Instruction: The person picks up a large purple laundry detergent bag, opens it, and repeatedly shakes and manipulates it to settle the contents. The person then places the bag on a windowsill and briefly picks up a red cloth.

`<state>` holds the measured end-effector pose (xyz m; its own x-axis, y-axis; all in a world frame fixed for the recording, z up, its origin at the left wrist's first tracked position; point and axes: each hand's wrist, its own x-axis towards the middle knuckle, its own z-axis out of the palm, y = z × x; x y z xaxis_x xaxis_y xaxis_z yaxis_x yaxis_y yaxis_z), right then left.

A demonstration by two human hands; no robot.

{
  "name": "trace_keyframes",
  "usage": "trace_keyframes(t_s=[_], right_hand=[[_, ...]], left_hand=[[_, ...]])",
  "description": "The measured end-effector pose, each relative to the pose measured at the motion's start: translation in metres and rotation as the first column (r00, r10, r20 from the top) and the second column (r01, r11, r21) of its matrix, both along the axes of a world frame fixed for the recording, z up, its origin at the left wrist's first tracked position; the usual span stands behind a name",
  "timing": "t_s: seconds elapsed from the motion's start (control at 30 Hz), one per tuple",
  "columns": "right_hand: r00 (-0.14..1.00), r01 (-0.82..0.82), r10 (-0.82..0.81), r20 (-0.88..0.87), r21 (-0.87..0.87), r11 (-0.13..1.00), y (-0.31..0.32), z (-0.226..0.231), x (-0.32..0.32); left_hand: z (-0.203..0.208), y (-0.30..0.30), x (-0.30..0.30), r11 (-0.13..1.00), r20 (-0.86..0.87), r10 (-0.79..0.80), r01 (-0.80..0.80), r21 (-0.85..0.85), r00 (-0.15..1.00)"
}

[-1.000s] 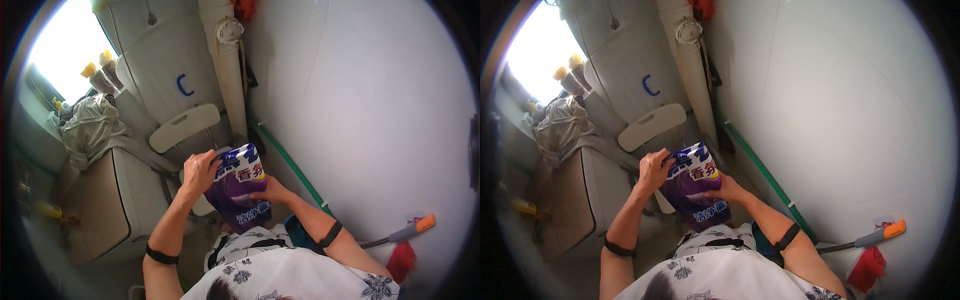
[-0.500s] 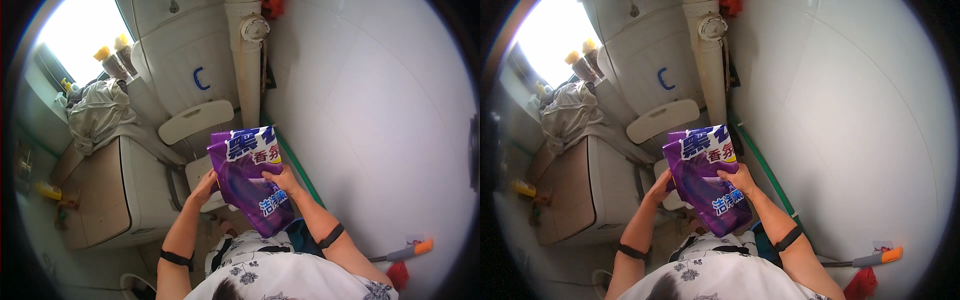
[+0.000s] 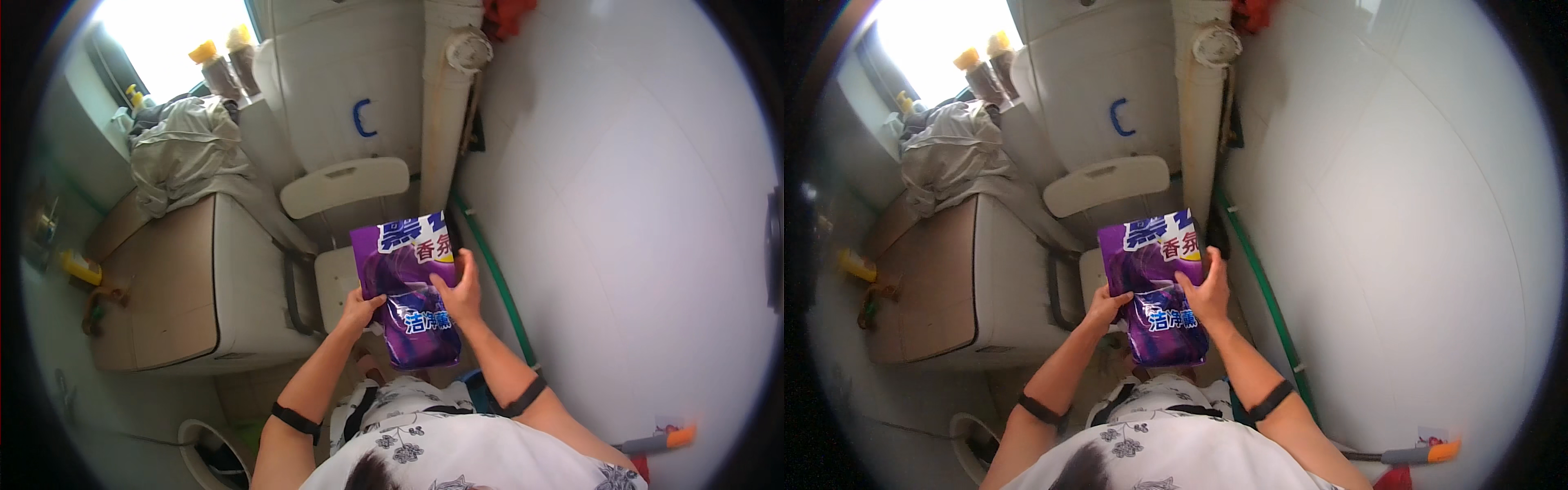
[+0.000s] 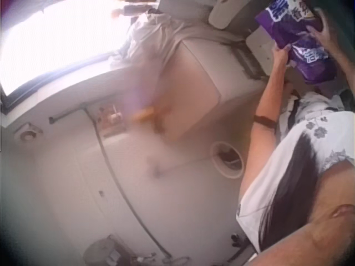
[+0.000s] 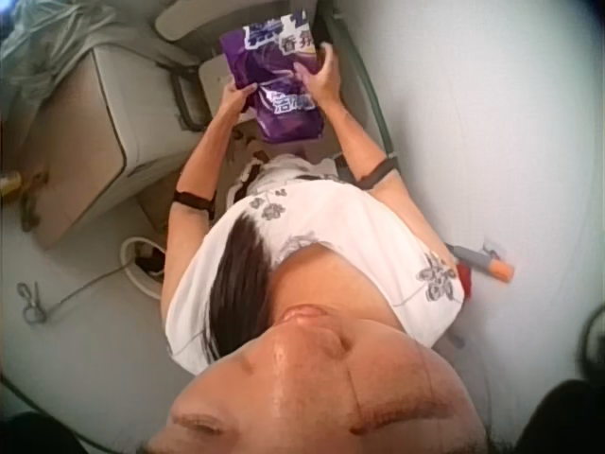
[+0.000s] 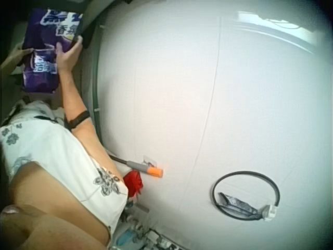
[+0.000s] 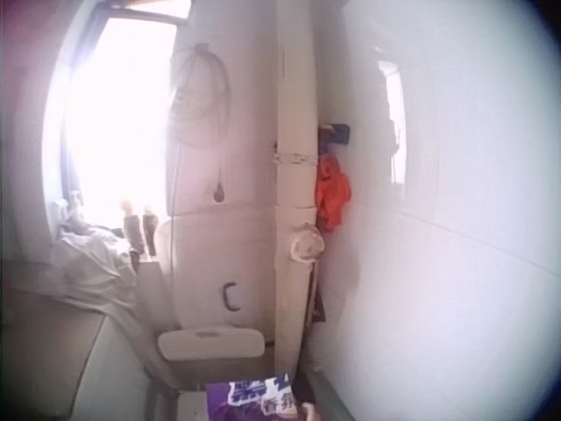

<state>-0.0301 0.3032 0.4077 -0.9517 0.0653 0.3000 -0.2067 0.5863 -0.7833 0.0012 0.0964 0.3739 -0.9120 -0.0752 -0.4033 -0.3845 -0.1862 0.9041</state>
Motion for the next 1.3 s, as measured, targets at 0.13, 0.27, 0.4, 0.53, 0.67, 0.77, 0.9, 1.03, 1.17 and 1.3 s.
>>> trace_keyframes(t_s=[0.13, 0.27, 0.4, 0.53, 0.67, 0.77, 0.9, 1.03, 1.17, 1.3], right_hand=[[0.746, -0.489, 0.655, -0.121, 0.569, 0.661, 0.025, 0.051, 0.009], [0.688, -0.563, 0.711, 0.142, 0.724, 0.399, -0.019, 0.061, 0.003], [0.71, -0.572, 0.683, 0.172, 0.708, 0.415, -0.041, 0.053, 0.001], [0.677, -0.603, 0.735, 0.017, 0.585, 0.542, -0.053, 0.045, 0.0], [0.664, -0.635, 0.737, -0.125, 0.425, 0.645, -0.07, 0.039, -0.002], [0.654, -0.75, 0.752, 0.083, 0.2, 0.631, -0.077, 0.04, -0.002], [0.683, -0.711, 0.697, 0.22, -0.021, 0.703, -0.081, 0.049, -0.011], [0.762, -0.622, 0.63, 0.149, -0.101, 0.776, -0.095, 0.059, -0.022], [0.776, -0.622, 0.626, 0.079, 0.257, 0.739, -0.119, 0.075, -0.017], [0.674, -0.738, 0.734, 0.083, 0.027, 0.674, -0.15, 0.106, -0.016]], left_hand=[[0.014, -0.015, 0.002, 0.994, 0.15, -0.087, 0.075, 0.084, 0.985], [0.031, -0.035, -0.002, 0.922, -0.01, -0.303, 0.296, 0.25, 0.953], [0.037, -0.041, 0.002, 0.898, -0.043, -0.335, 0.333, 0.289, 0.941], [0.038, -0.049, 0.008, 0.892, -0.161, -0.313, 0.348, 0.288, 0.936], [0.051, -0.062, 0.012, 0.882, -0.177, -0.389, 0.421, 0.212, 0.904], [0.083, -0.07, 0.016, 0.881, -0.278, -0.44, 0.47, 0.049, 0.854], [0.133, -0.071, 0.019, 0.548, -0.166, -0.538, 0.193, -0.814, 0.826], [0.149, -0.057, 0.039, 0.398, -0.468, -0.603, -0.266, -0.878, 0.646], [0.148, -0.073, 0.037, 0.019, -0.15, -0.734, -0.201, -0.979, 0.662], [0.156, -0.113, 0.026, -0.032, -0.185, -0.768, -0.324, -0.945, 0.613]])
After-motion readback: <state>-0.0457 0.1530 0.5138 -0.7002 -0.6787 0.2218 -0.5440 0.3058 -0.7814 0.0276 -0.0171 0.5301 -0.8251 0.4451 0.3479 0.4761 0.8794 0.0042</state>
